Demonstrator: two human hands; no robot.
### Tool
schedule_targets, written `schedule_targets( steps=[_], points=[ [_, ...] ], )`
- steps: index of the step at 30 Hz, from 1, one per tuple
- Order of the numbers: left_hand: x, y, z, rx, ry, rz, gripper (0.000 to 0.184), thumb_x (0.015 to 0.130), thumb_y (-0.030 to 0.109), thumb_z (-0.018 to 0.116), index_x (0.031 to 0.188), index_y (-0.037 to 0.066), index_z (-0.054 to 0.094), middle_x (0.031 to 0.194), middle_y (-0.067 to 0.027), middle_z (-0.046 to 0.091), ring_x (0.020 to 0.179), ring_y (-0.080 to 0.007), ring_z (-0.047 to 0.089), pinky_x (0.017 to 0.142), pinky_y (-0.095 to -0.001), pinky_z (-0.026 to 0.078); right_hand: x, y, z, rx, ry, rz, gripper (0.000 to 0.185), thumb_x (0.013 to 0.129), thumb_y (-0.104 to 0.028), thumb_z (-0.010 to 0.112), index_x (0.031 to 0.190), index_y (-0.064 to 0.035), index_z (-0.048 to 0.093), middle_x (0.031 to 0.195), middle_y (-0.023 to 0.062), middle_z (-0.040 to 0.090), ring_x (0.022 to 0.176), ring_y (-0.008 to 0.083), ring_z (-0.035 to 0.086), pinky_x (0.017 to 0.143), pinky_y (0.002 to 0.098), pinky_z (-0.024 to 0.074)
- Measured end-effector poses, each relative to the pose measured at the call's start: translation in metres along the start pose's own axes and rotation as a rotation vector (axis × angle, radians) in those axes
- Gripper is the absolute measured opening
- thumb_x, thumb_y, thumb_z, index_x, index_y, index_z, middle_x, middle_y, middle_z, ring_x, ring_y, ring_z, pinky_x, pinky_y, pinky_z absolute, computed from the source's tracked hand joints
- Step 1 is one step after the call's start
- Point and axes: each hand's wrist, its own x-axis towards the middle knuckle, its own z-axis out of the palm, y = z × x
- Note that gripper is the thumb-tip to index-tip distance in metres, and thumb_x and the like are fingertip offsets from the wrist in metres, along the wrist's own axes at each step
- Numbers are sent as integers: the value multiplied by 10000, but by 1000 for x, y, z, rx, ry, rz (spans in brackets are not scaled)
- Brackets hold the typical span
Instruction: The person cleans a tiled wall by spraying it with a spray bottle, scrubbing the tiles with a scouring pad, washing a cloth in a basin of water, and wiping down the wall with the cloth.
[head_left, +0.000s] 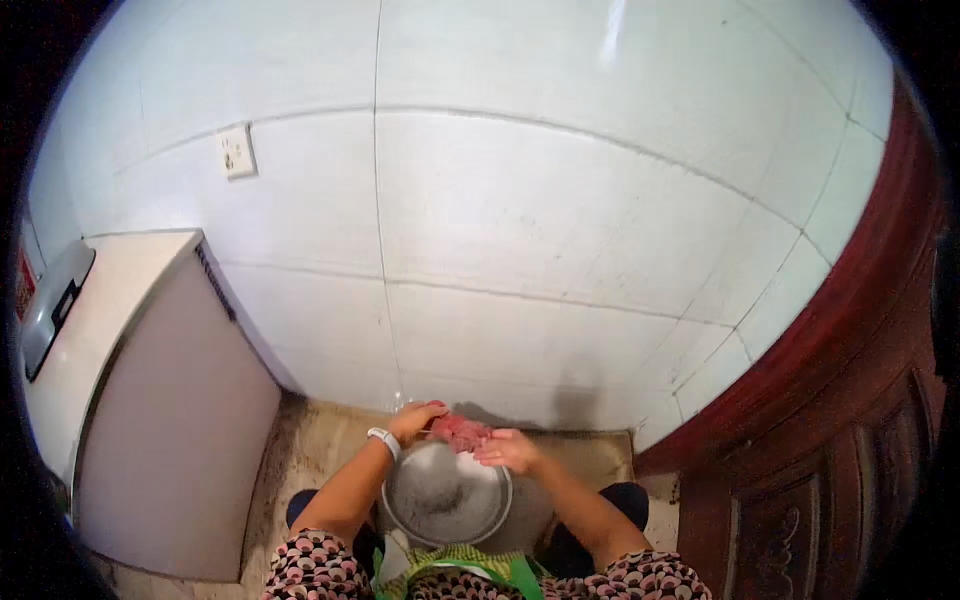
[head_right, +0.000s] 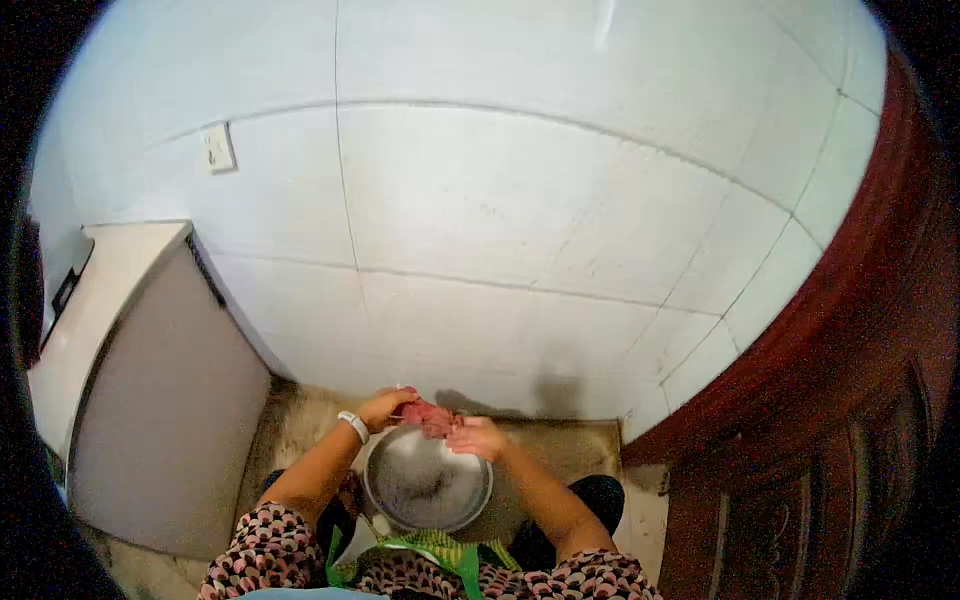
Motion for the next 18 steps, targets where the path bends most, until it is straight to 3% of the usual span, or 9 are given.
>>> schedule_targets(
  steps=[3, 7, 9, 13, 14, 16, 17, 18],
  points=[
    [-13, 27, 7, -252, 54, 171, 213, 817, 238, 609, 895, 43, 581, 753, -35, 591, 590, -117, 539, 493, -253, 429, -15, -28, 36, -61, 141, -61, 329, 914, -164, 520, 1159, 52, 480, 1072, 168, 578, 986, 258, 582, 875, 384, 495],
    [-27, 24, 10, -371, -100, 312, 203, 799, 209, 633, 897, 39, 584, 746, -39, 583, 589, -134, 539, 498, -262, 437, -5, -56, 32, 106, 308, -227, 255, 912, -153, 525, 1095, 25, 516, 1025, 145, 584, 911, 251, 591, 809, 389, 524],
    [-34, 27, 22, 61, -31, 263, 232, 804, 246, 642, 913, 48, 592, 752, -25, 576, 644, -140, 534, 568, -266, 444, 2, -64, 23, 235, 392, -388, 193, 908, -151, 534, 1020, 7, 534, 946, 128, 595, 852, 236, 589, 793, 402, 523],
    [-53, 35, 59, 323, -30, 415, 298, 829, 345, 632, 932, 68, 594, 774, -3, 576, 669, -79, 497, 582, -247, 409, 12, -83, -6, 388, 365, -625, 172, 902, -145, 541, 1005, -6, 537, 906, 109, 600, 807, 219, 586, 789, 415, 514],
    [-46, 31, 61, 325, -49, 416, 298, 829, 345, 632, 932, 68, 594, 774, -3, 576, 669, -79, 497, 582, -247, 409, 9, -95, 3, 409, 382, -611, 177, 909, -158, 535, 1007, -10, 540, 902, 93, 589, 804, 210, 578, 759, 382, 502],
    [-25, 21, 58, -26, -203, 286, 309, 854, 331, 613, 1031, 80, 584, 915, -23, 599, 829, -132, 551, 772, -309, 448, 22, -85, -2, 431, 420, -595, 183, 915, -171, 529, 1009, -14, 544, 899, 78, 578, 800, 202, 570, 728, 349, 489],
    [-17, 19, 53, -130, -238, 238, 307, 877, 353, 579, 1018, 81, 591, 952, -7, 597, 888, -129, 538, 816, -317, 425, 48, -64, -24, -30, 355, -805, 189, 910, -167, 538, 1023, -16, 547, 921, 81, 584, 820, 207, 575, 738, 344, 490],
    [-22, 23, 56, -133, -252, 228, 307, 877, 353, 579, 1018, 81, 591, 952, -7, 597, 888, -129, 538, 816, -317, 425, 45, -57, -22, -272, 315, -877, 193, 907, -166, 542, 1030, -17, 549, 932, 83, 587, 830, 210, 578, 743, 342, 490]
  ],
)
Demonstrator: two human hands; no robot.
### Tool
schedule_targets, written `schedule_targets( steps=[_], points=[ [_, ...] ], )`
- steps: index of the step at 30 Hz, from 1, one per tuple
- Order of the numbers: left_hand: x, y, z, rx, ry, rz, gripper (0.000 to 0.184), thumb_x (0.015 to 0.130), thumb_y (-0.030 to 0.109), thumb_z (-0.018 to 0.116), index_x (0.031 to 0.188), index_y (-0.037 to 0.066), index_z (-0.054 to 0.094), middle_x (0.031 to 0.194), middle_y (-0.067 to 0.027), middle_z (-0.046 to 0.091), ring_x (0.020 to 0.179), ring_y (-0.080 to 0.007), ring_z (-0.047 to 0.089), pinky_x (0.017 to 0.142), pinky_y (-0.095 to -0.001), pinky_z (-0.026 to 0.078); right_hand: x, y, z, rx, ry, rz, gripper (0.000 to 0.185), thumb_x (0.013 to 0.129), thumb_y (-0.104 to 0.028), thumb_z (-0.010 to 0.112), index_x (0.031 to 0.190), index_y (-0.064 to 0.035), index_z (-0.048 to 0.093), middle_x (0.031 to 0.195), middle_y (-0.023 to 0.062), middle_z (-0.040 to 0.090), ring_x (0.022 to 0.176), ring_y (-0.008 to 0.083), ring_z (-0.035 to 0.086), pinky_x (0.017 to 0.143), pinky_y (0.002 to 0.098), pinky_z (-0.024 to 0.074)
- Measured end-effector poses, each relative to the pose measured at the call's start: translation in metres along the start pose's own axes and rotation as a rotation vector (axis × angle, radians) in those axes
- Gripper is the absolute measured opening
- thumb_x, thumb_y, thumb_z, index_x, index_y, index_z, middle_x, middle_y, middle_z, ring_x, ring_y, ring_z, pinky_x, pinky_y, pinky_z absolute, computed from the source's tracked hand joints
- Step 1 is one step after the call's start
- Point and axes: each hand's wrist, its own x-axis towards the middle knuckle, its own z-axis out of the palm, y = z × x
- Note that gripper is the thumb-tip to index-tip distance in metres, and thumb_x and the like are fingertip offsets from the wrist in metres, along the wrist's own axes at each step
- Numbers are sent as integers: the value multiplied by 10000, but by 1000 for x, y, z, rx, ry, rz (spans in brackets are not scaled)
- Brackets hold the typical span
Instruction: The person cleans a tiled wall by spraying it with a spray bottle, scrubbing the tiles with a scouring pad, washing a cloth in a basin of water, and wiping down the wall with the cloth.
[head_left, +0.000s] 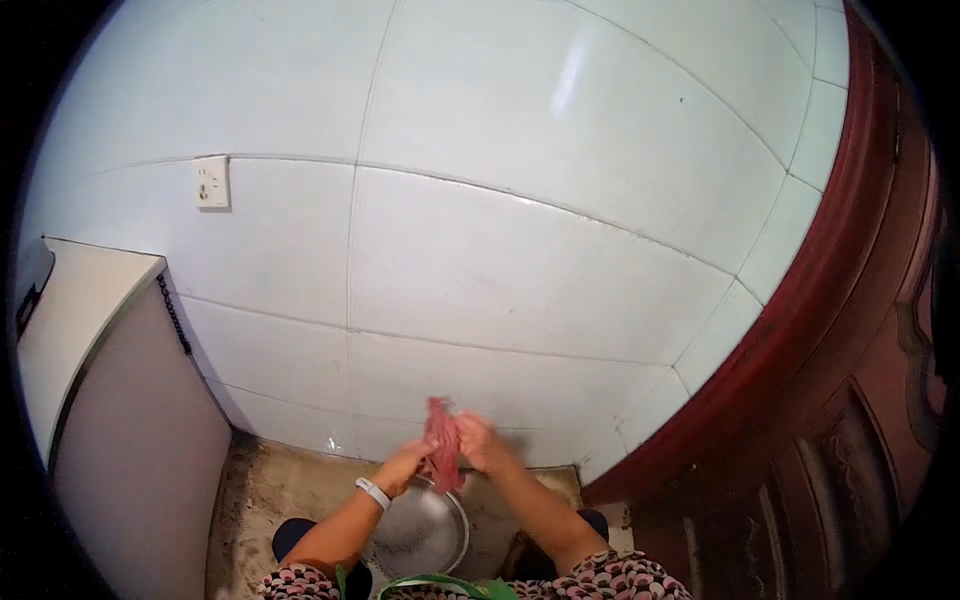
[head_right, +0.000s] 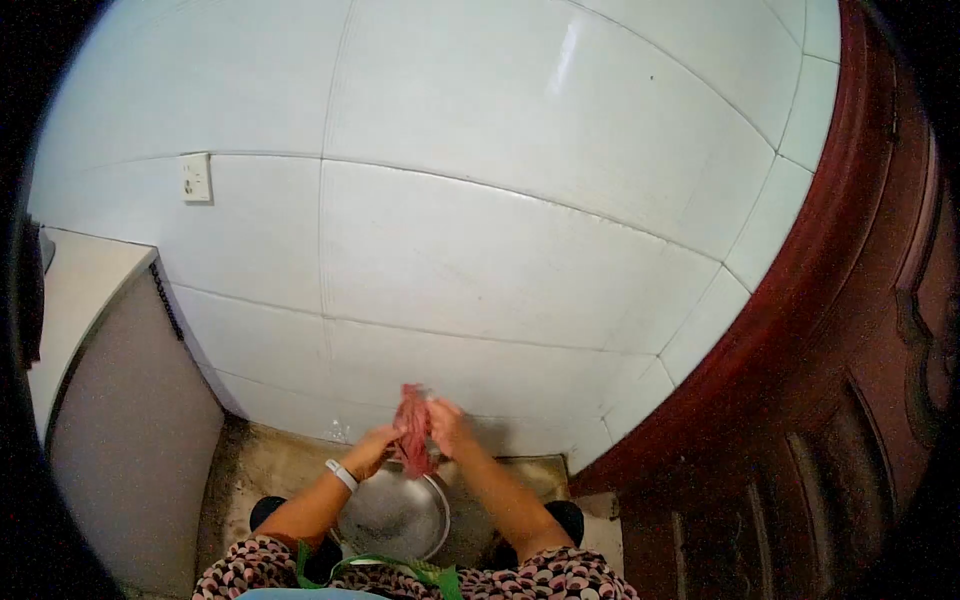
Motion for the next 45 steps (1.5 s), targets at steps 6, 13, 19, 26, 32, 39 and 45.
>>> schedule_targets(
  steps=[6, 13, 19, 26, 32, 39, 45],
  points=[
    [-12, 5, 8, -16, 279, 230, 326, 909, 343, 539, 1016, 42, 604, 891, -42, 609, 744, -136, 559, 670, -265, 466, -38, -55, 51, 389, -106, 615, 355, 904, -182, 561, 1185, 23, 490, 1131, 99, 574, 1025, 227, 569, 888, 354, 471],
    [-4, 10, -1, -160, 364, 396, 307, 966, 227, 411, 1097, -15, 546, 1016, -88, 600, 903, -171, 571, 803, -300, 463, -31, -92, 44, 343, -168, 619, 367, 935, -251, 497, 1187, 16, 495, 1123, 99, 580, 978, 200, 592, 835, 358, 496],
    [-13, 32, 4, -408, 200, 374, 389, 967, 300, 413, 1228, 18, 471, 1172, -115, 552, 1063, -212, 541, 916, -336, 442, -22, -124, 51, -697, -41, 251, 540, 905, -480, 454, 899, 31, 628, 766, 109, 648, 735, 181, 594, 717, 368, 461],
    [-7, 32, -28, -450, 293, 240, 332, 969, 289, 362, 1148, 36, 480, 1108, -132, 565, 960, -240, 586, 781, -370, 516, -4, -106, -10, 117, 281, 253, 400, 946, -324, 422, 1042, 29, 584, 1022, 112, 629, 904, 196, 607, 803, 323, 480],
    [-23, 54, -41, -616, 378, 244, 313, 960, 286, 373, 1113, 46, 501, 1043, -123, 592, 904, -257, 609, 706, -401, 538, -13, -152, -36, 807, 171, 297, 400, 939, -299, 379, 1155, 8, 517, 1095, 154, 597, 1010, 278, 573, 875, 407, 469],
    [-20, 35, -22, -732, 88, 212, 404, 950, 327, 412, 1220, 32, 464, 1219, -144, 534, 1056, -251, 564, 889, -403, 490, -44, -132, -20, 139, 507, 209, 348, 846, -238, 478, 1087, -1, 557, 1062, 133, 599, 979, 270, 576, 852, 358, 477],
    [-14, 1, -9, -425, 119, 39, 372, 959, 262, 412, 1274, 66, 438, 1157, -96, 556, 957, -205, 574, 797, -343, 503, -40, -233, 100, -780, -437, 123, 283, 810, -248, 577, 1018, -55, 579, 1028, 77, 607, 931, 222, 577, 829, 321, 471]
  ],
)
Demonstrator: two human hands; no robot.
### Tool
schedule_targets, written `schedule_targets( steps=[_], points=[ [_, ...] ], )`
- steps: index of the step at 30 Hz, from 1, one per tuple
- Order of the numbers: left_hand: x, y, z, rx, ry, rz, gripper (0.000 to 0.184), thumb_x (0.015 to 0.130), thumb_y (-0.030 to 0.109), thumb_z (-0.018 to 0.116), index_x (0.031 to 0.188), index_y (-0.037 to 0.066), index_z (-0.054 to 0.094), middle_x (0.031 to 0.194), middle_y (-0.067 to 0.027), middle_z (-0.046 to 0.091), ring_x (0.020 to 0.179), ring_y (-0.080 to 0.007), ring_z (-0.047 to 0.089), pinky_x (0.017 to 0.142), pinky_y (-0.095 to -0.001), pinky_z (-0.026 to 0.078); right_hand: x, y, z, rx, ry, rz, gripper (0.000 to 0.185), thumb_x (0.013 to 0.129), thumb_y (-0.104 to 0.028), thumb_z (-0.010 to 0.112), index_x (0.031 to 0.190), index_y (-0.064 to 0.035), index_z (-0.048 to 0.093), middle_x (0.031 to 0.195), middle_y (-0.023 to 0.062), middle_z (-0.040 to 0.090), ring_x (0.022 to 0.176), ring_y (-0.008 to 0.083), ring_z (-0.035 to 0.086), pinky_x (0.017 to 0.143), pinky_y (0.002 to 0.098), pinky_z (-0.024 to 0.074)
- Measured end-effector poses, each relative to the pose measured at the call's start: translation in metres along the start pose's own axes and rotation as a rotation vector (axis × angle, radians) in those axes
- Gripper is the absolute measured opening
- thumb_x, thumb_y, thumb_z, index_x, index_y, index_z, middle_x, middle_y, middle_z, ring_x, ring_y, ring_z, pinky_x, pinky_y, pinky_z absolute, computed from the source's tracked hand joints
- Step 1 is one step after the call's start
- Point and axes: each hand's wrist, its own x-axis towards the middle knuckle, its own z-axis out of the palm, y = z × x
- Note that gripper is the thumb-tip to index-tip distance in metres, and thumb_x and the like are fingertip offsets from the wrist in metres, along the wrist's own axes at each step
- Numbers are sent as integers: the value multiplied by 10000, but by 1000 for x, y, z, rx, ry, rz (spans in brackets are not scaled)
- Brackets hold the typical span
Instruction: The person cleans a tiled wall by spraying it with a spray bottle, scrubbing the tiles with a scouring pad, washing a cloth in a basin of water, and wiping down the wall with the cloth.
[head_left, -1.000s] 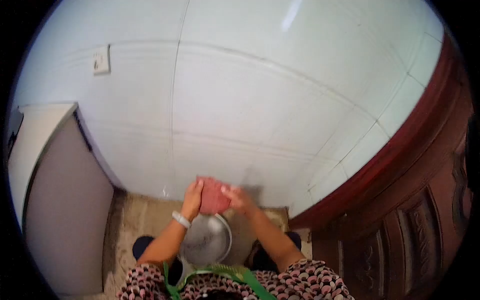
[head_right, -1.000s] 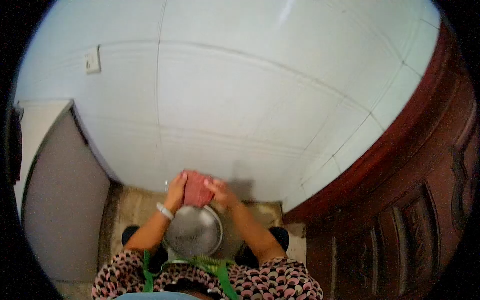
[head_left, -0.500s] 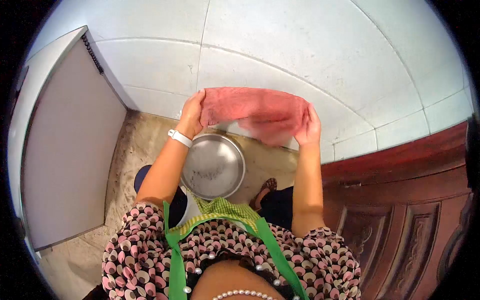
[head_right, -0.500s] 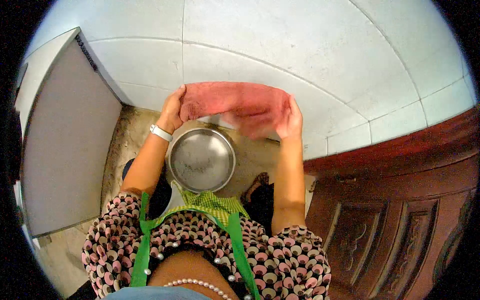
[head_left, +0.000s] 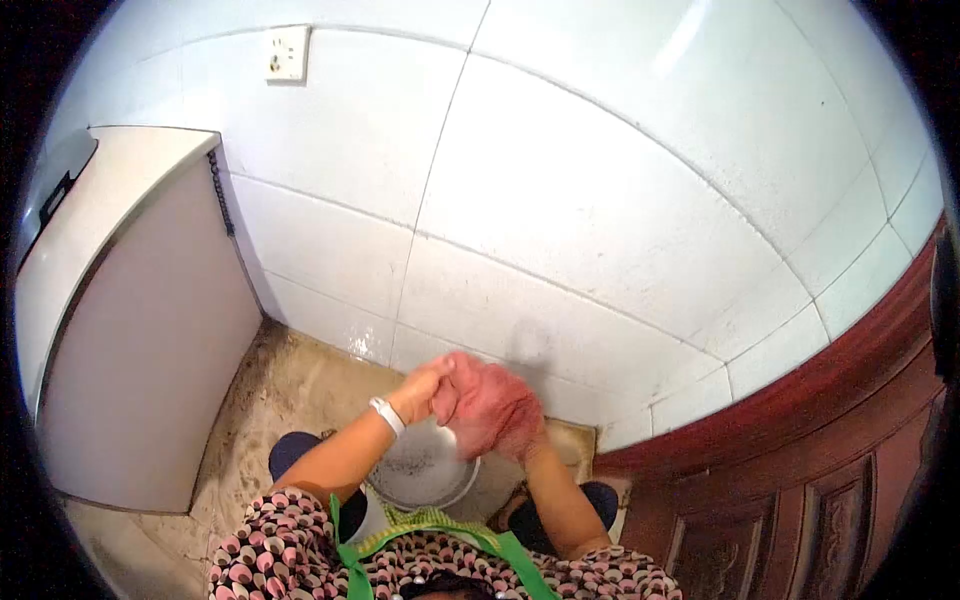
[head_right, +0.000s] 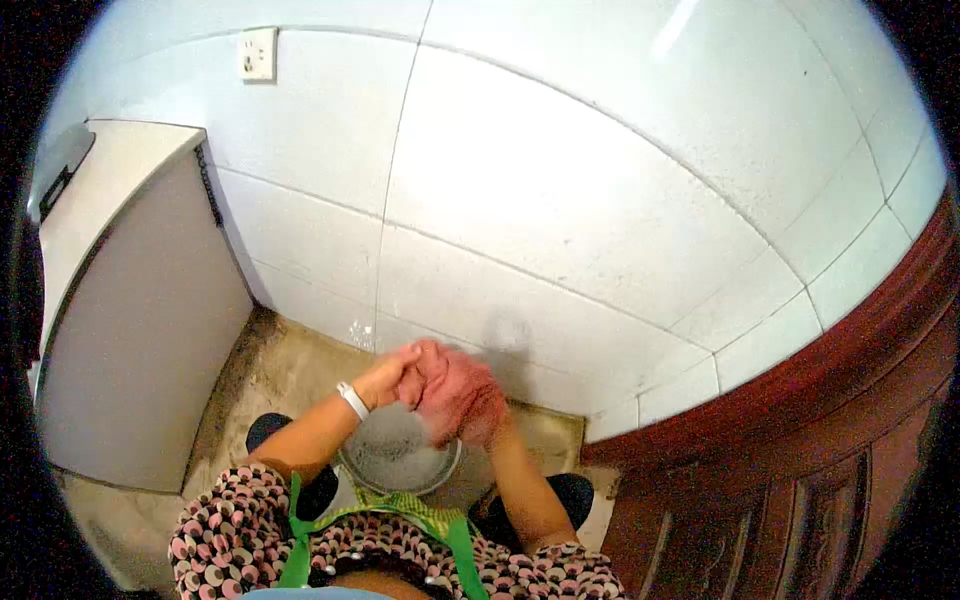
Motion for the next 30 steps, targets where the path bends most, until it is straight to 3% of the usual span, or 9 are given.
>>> schedule_targets(
  steps=[2, 5, 7, 11, 17, 21, 25, 26, 30],
  points=[
    [3, -10, -13, 172, 34, -56, 366, 959, 236, 412, 1281, 64, 429, 1151, -93, 553, 923, -194, 571, 757, -328, 499, -4, 19, 12, -210, -145, -47, 272, 803, -249, 597, 1004, -66, 583, 1022, 66, 608, 921, 212, 577, 824, 314, 469],
    [17, -9, -18, 237, 20, -5, 371, 937, 216, 444, 1270, 53, 433, 1119, -93, 561, 867, -180, 559, 705, -293, 470, 11, 95, 14, -140, 294, -191, 415, 662, -299, 749, 1009, -146, 583, 997, 62, 611, 923, 194, 585, 780, 319, 473],
    [2, 2, -5, 314, 385, 110, 402, 910, 232, 486, 1260, 38, 446, 1061, -84, 574, 852, -164, 550, 713, -282, 454, 13, 75, -17, -33, 401, -240, 401, 642, -272, 774, 975, -133, 599, 992, 60, 614, 925, 193, 574, 795, 304, 463],
    [14, 0, -32, 666, 492, 389, 423, 873, 222, 560, 1227, 9, 470, 1012, -102, 583, 869, -168, 545, 755, -284, 451, 22, 59, -106, 1071, 161, -579, 593, 856, -499, 514, 1307, -124, 420, 1342, 71, 439, 1257, 199, 371, 1044, 382, 308],
    [5, -6, -29, 739, 478, 400, 368, 875, 221, 566, 1152, -17, 521, 1007, -100, 594, 899, -168, 557, 787, -277, 459, 84, -130, -248, -109, 1188, -554, 328, 870, -226, 507, 1083, 17, 566, 1055, 103, 581, 978, 178, 512, 856, 292, 400],
    [25, -24, -50, 781, 389, 325, 369, 871, 234, 574, 1134, -22, 533, 1006, -111, 607, 901, -180, 563, 809, -306, 458, 129, -186, -308, -807, 1286, -370, 422, 835, -380, 473, 1062, -40, 576, 1074, 177, 598, 982, 339, 569, 821, 423, 454],
    [9, -2, -27, 1053, 414, 518, 376, 828, 238, 583, 1103, -16, 545, 1035, -206, 599, 979, -342, 564, 862, -396, 440, 212, -148, -316, -1377, 1778, -274, 595, 824, -451, 460, 1324, -133, 398, 1391, 141, 351, 1305, 343, 275, 1042, 467, 277],
    [8, 10, -19, 1114, 417, 680, 370, 825, 215, 581, 1112, -14, 535, 1072, -218, 579, 1017, -358, 539, 881, -411, 424, 214, -158, -307, -1140, 1524, -94, 665, 818, -453, 459, 1393, -159, 300, 1454, 143, 232, 1364, 354, 105, 1092, 415, 191],
    [2, 117, 30, 1357, 526, 1190, 412, 820, 149, 572, 1192, -3, 483, 1195, -239, 509, 1118, -384, 475, 952, -450, 372, 205, -167, -281, -738, 1249, -334, 581, 794, -520, 499, 1255, -167, 485, 1264, 113, 494, 1197, 316, 413, 1003, 395, 327]
  ],
)
